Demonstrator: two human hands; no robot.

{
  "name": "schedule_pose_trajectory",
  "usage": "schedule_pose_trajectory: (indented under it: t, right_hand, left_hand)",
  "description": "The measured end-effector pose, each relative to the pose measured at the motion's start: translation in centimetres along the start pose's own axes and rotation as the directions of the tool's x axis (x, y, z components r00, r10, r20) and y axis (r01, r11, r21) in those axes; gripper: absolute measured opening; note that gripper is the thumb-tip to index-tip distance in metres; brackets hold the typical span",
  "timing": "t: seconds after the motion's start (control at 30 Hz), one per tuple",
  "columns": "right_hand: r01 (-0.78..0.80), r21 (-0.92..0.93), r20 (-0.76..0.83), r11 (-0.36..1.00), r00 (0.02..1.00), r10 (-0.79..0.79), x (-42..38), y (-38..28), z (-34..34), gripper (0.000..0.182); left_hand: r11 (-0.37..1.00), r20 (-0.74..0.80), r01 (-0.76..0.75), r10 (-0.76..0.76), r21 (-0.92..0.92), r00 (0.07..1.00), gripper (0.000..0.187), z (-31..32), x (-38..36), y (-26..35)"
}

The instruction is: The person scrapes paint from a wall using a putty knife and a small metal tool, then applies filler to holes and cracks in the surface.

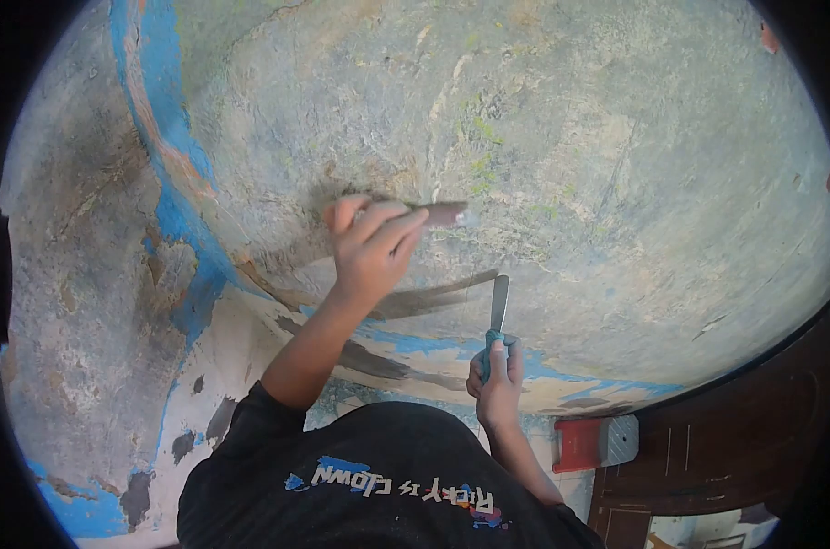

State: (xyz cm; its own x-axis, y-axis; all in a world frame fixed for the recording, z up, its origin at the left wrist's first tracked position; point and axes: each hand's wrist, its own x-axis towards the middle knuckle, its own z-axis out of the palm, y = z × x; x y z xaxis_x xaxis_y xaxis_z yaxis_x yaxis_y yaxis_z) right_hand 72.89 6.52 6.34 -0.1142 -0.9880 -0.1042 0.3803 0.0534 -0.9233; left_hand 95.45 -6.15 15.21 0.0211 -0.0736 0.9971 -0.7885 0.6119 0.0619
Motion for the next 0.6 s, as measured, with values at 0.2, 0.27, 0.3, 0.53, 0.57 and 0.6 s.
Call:
schedule_pose_trajectory:
  t: [0.2,0.27,0.3,0.53,0.57,0.6]
  right_hand:
    - [0.002,0.0,-0.011,1.0,1.0,-0.002,-0.1,0.0,0.2,0.016]
    - [0.011,-0.01,0.014,1.0,1.0,-0.011,0.1,0.0,-0.3,0.016]
    - [0.004,-0.009,0.011,1.0,1.0,-0.003,0.1,0.0,-0.3,0.016]
    - [0.033,-0.073,0.084,0.997,0.996,-0.027,1.0,0.9,-2.3,0.016]
    - [0.057,-0.095,0.116,0.994,0.992,-0.046,1.3,1.1,-2.7,0.016]
    - [0.051,-0.101,0.117,0.994,0.992,-0.04,1.3,1.0,-2.7,0.015]
  left_hand:
    - [0.999,-0.074,0.029,-0.027,0.026,0.997,0.033,0.6,-0.6,-0.3]
    - [1.0,-0.003,0.001,-0.001,-0.005,1.0,0.032,1.0,-1.8,0.5]
    - [1.0,0.024,-0.018,0.018,-0.019,1.0,0.032,1.0,-2.0,0.9]
    - [0.997,-0.012,0.068,-0.068,0.037,0.998,0.026,1.2,-1.8,1.6]
    - [0.998,0.042,0.06,-0.062,0.036,0.997,0.026,1.0,-2.1,2.1]
    - [0.997,0.064,0.062,-0.065,0.053,0.996,0.027,0.7,-2.6,2.4]
